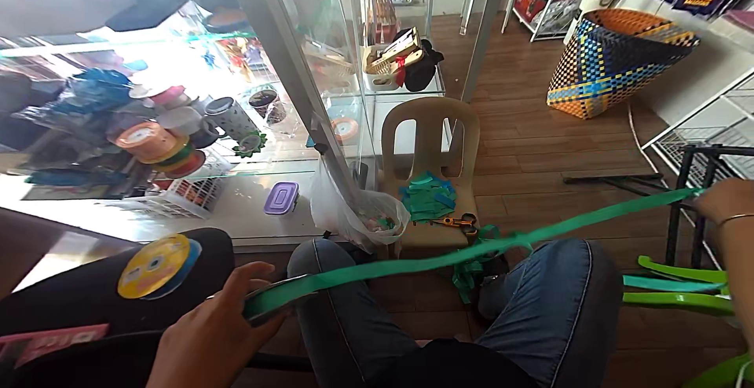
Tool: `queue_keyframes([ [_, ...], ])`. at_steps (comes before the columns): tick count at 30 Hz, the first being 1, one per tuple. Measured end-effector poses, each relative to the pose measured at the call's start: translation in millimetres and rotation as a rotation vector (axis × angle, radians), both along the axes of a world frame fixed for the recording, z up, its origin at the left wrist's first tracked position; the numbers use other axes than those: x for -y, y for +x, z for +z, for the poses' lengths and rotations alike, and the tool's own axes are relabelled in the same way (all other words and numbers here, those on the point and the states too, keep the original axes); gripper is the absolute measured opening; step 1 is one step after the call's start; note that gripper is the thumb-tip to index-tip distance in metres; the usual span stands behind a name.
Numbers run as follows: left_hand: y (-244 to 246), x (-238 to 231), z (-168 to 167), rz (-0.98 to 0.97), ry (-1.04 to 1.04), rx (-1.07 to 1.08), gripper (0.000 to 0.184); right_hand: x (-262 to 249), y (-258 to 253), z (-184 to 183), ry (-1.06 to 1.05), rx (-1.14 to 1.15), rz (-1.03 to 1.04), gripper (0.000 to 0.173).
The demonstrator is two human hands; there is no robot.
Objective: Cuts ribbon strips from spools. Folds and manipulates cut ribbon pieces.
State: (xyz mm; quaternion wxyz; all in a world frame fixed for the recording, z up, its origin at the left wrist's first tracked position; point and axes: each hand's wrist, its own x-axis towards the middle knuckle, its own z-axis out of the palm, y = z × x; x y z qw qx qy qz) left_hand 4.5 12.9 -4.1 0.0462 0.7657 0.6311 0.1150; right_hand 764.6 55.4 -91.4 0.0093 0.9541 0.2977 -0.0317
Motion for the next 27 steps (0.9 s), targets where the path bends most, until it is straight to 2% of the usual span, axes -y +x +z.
queue_keyframes([
  [2,13,-1,3,-0.018,-0.018,-0.018,0.069,-18,-42,0,-0.116,-0.053,0.153,0.057],
  [4,24,-3,5,-0.04,-0.006,-0.048,0.066,-46,-97,4,-0.15,-0.112,0.324,0.063],
  [8,32,-3,9,-0.079,0.042,-0.062,0.06,-102,-201,-15,-0.178,-0.248,0.627,0.049],
  [12,39,3,15,-0.125,0.072,-0.05,0.058,-138,-268,-78,-0.335,-0.384,0.819,0.035],
  [15,45,1,7,-0.11,0.037,-0.081,0.058,-137,-290,-124,-0.415,-0.432,0.818,0.038],
  [17,46,-3,-4,-0.091,0.034,-0.109,0.056,-128,-297,-142,-0.415,-0.433,0.802,0.041],
  [27,44,-6,-13,-0.002,0.006,-0.052,0.056,-108,-314,-134,-0.348,-0.349,0.787,0.054],
])
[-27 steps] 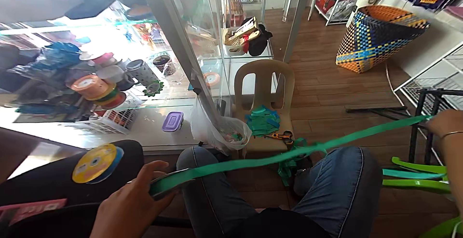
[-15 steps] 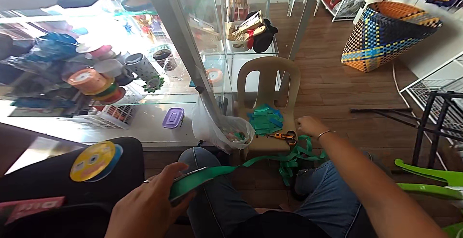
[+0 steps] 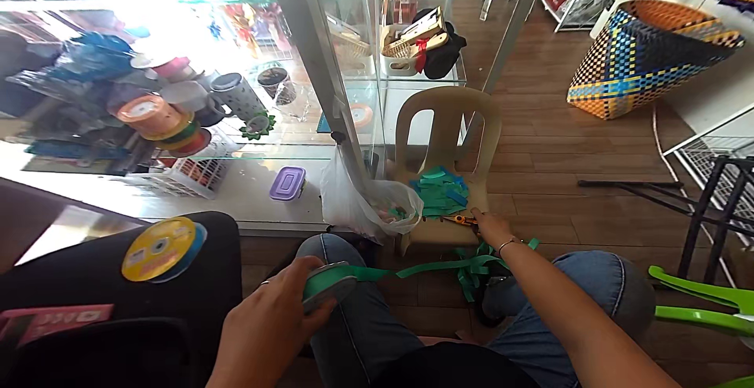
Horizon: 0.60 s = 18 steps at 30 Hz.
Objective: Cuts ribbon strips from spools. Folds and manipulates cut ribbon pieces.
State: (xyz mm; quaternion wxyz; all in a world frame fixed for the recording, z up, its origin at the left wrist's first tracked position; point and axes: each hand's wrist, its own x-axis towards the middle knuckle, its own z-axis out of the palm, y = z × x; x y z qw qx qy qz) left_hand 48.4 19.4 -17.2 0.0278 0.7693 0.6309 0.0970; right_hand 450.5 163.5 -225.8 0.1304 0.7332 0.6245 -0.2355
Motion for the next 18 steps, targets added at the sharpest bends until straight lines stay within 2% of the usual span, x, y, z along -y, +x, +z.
queue_keyframes([
  [4,4,3,0,-0.006,0.018,-0.037,0.057,6,-2,10,-0.146,0.073,-0.069,0.045],
  [7,4,7,1,0.009,0.02,-0.03,0.057,6,1,30,-0.278,0.097,-0.072,0.041],
  [10,1,11,-4,-0.025,0.07,-0.008,0.053,4,11,59,-0.323,-0.007,-0.013,0.039],
  [12,-3,13,-10,-0.043,0.114,0.008,0.051,17,9,79,-0.293,-0.274,-0.023,0.035],
  [14,-7,16,-16,-0.053,0.155,0.039,0.049,46,-11,102,-0.284,-0.68,-0.029,0.037],
  [16,-13,16,-22,-0.047,0.174,0.093,0.049,84,-43,106,-0.267,-1.114,0.034,0.038],
  [18,-20,17,-28,-0.03,0.172,0.184,0.052,120,-81,105,-0.307,-1.446,0.093,0.038],
])
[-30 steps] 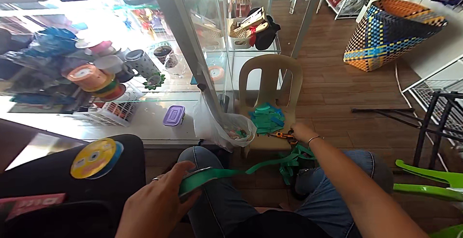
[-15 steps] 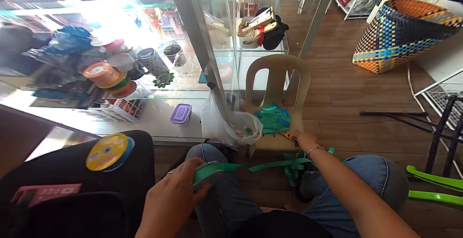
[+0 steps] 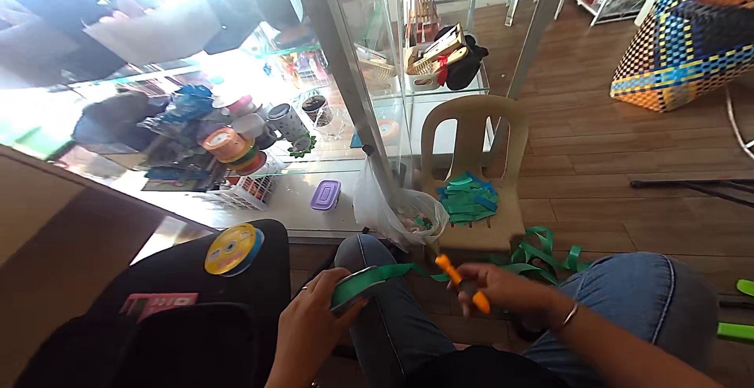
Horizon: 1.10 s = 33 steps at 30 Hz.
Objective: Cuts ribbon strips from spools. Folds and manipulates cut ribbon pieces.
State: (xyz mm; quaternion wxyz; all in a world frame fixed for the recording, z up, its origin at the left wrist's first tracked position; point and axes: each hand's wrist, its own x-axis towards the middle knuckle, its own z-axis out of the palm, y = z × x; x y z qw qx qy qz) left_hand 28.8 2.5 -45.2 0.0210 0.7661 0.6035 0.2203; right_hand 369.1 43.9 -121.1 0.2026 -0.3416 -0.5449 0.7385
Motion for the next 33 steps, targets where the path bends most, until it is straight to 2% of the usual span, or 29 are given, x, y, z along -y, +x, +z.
queue_keyframes([
  [3,-11,1,-13,0.02,-0.013,0.184,0.058,29,-43,-6,-0.052,-0.238,0.125,0.042],
  [6,-16,3,-25,0.054,-0.015,0.388,0.063,31,-62,-15,-0.073,-0.249,0.31,0.06],
  [9,-16,7,-27,0.089,-0.015,0.469,0.065,28,-69,-13,-0.127,-0.204,0.326,0.055],
  [13,-17,6,-27,0.093,-0.021,0.481,0.066,25,-78,-11,-0.146,-0.133,0.358,0.048],
  [17,-18,3,-28,0.072,-0.041,0.501,0.066,25,-90,-19,-0.121,-0.171,0.359,0.059],
  [25,-11,10,-28,0.101,-0.005,0.442,0.063,27,-100,-17,-0.028,-0.297,0.252,0.067],
  [33,-4,15,-27,0.098,0.063,0.313,0.057,27,-103,-15,-0.002,-0.301,0.208,0.059],
])
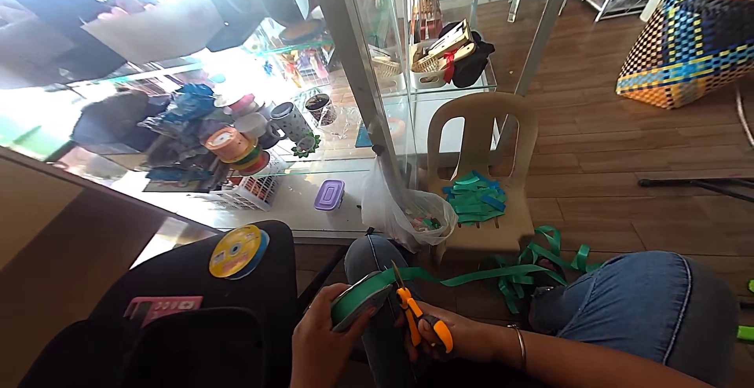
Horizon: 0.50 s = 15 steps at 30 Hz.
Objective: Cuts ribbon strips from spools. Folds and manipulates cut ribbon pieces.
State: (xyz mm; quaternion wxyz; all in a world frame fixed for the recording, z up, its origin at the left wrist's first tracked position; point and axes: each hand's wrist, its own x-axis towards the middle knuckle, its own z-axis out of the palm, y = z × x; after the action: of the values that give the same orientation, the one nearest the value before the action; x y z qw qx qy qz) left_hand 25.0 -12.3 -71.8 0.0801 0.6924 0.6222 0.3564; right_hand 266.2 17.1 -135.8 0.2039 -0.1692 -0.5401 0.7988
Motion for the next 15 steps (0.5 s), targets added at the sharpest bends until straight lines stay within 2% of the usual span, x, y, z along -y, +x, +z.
queue_keyframes([
  [5,-1.5,0.4,-1.3,-0.009,0.018,-0.007,0.057,5.1,0.2,1.0,-0.032,-0.068,-0.032,0.054],
  [10,-1.9,0.6,-1.4,-0.012,0.026,-0.016,0.057,7.9,1.2,2.9,-0.045,-0.091,-0.073,0.034],
  [15,-3.6,0.5,-2.4,-0.011,0.019,-0.006,0.057,7.3,3.1,0.4,-0.042,-0.055,-0.112,0.023],
])
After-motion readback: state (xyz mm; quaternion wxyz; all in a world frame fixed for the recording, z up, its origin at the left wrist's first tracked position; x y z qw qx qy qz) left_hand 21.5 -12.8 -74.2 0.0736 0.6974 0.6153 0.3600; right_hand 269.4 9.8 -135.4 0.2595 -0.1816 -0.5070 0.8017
